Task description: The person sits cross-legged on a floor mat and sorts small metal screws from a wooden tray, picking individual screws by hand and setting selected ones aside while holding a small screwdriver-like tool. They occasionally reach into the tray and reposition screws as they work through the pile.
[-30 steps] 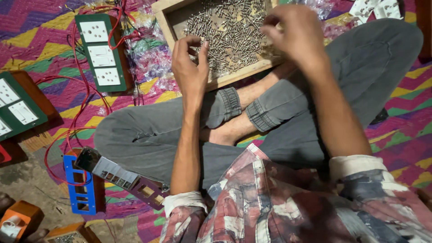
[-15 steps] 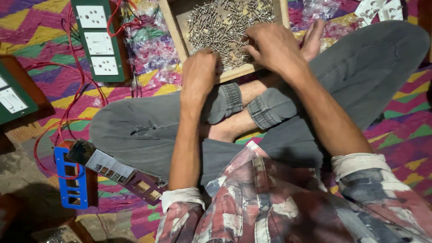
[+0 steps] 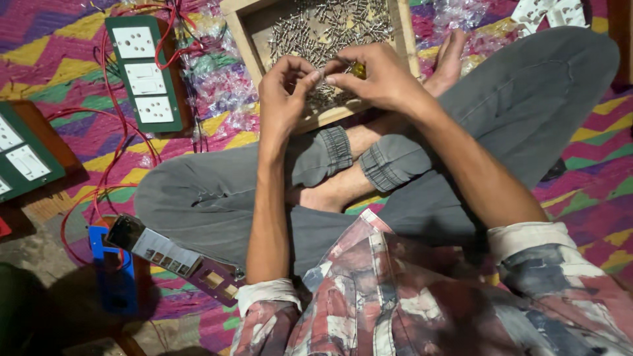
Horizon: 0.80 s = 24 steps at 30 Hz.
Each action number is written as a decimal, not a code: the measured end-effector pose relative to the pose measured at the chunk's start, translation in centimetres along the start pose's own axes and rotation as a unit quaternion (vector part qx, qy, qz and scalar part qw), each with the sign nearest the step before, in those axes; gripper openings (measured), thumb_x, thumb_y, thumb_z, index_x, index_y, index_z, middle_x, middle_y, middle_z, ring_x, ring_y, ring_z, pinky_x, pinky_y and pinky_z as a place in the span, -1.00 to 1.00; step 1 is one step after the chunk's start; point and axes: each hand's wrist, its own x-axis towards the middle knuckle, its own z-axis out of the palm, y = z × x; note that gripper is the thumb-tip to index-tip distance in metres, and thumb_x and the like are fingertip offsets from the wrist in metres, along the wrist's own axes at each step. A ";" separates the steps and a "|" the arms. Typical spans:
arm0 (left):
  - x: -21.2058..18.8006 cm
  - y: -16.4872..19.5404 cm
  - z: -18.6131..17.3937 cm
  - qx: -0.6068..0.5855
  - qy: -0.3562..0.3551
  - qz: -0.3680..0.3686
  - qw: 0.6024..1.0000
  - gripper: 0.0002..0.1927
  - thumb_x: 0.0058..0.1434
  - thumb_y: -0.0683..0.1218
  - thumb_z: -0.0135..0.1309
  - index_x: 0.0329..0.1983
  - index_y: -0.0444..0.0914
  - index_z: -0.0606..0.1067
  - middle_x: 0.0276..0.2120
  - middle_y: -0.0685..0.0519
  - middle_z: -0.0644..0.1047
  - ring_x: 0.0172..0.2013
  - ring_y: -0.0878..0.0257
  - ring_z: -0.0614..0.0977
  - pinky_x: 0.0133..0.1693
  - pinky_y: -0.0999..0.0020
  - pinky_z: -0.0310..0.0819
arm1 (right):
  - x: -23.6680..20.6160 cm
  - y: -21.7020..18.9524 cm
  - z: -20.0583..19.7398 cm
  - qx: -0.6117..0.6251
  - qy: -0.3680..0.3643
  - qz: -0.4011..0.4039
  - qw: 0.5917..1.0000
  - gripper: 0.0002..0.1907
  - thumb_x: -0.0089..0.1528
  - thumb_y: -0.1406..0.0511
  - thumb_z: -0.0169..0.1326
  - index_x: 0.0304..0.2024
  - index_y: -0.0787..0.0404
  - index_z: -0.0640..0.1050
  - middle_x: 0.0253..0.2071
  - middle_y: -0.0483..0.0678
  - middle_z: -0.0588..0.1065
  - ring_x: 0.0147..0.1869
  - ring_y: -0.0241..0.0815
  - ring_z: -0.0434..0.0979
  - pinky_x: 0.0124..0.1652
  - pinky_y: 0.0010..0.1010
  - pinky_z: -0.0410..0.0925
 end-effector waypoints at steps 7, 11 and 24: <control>0.2 -1.2 0.2 -0.028 0.012 -0.005 1.000 -0.91 0.29 -0.27 0.23 -0.23 -0.35 0.52 -0.39 0.18 0.53 -0.38 0.47 0.49 -0.33 0.55 0.37 | 0.1 -0.1 0.9 0.041 0.012 0.086 0.995 -0.75 0.23 0.22 0.28 -0.14 0.24 0.65 -0.27 0.00 0.64 -0.22 -0.21 0.65 -0.23 -0.33 0.43; 0.4 -0.7 0.5 -0.035 0.000 0.025 0.999 -0.95 0.33 -0.23 0.18 -0.22 -0.34 0.55 -0.36 0.17 0.57 -0.32 0.45 0.55 -0.26 0.52 0.44 | -0.1 1.2 1.7 -0.003 0.051 -0.032 0.998 -0.76 0.26 0.26 0.25 -0.15 0.31 0.61 -0.22 0.07 0.60 -0.15 -0.12 0.64 -0.16 -0.27 0.44; -2.1 2.0 2.1 0.252 -0.080 0.143 0.954 -0.66 0.10 0.04 0.35 -0.28 -0.30 0.56 -0.42 -0.07 0.60 -0.45 0.15 0.63 -0.36 0.28 0.51 | -4.1 2.4 -1.3 -0.015 0.284 -0.029 0.958 -0.77 0.27 0.36 0.19 -0.15 0.29 0.39 -0.32 -0.04 0.46 -0.25 -0.25 0.44 -0.05 -0.33 0.27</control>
